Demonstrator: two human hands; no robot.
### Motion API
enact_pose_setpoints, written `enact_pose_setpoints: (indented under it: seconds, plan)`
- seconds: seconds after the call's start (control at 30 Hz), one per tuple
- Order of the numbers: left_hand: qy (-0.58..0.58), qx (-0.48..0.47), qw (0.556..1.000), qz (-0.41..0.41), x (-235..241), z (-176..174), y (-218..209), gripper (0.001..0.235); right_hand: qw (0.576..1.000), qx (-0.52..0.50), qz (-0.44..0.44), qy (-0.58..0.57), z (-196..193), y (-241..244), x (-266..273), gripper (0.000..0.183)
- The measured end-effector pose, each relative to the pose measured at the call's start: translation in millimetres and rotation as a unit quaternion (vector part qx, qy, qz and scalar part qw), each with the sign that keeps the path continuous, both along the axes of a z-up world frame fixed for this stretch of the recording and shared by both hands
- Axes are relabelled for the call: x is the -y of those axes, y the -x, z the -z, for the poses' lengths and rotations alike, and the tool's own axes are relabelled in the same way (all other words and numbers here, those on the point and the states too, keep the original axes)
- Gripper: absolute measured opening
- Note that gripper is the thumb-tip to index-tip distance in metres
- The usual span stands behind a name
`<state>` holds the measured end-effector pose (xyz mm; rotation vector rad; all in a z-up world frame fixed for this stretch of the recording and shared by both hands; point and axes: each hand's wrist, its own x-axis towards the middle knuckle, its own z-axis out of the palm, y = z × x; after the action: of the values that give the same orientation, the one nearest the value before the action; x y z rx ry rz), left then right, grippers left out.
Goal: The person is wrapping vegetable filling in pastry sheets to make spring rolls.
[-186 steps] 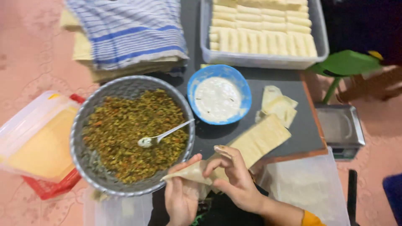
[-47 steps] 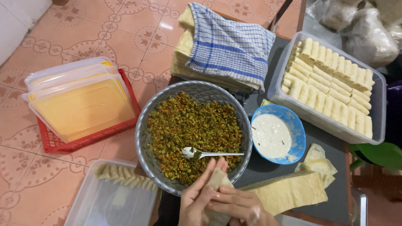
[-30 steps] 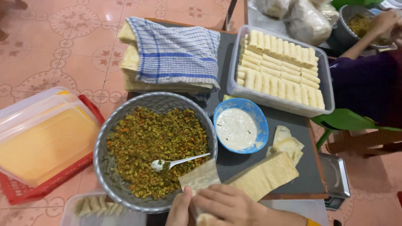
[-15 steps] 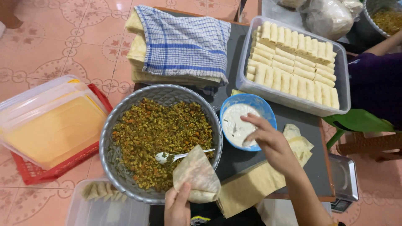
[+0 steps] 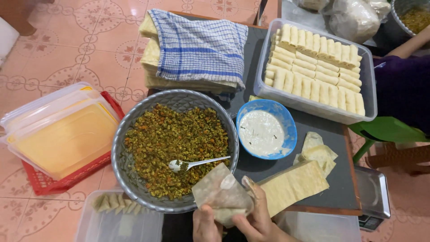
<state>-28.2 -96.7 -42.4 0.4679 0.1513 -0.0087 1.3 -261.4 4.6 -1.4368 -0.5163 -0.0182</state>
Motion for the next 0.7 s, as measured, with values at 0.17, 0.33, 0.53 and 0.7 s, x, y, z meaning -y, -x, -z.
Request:
enact_pose_setpoints:
  seconds: [0.17,0.33,0.53,0.7]
  plan:
    - [-0.252,0.236,0.938,0.043,-31,-57,-28,0.056,0.873,-0.446,-0.068,-0.184,-62,-32,5,0.095]
    - [-0.532,0.274,0.789,-0.143,-20,-21,-6,0.041,0.96,-0.226,-0.05,-0.16,-90,-20,-5,0.096]
    - [-0.454,-0.157,0.869,0.118,-37,9,-1,0.051,0.978,-0.178,0.104,-0.04,-45,-17,-2,0.085]
    - [-0.345,-0.039,0.933,0.094,-25,-38,-15,0.054,0.956,-0.235,0.108,-0.136,-29,-13,-13,0.072]
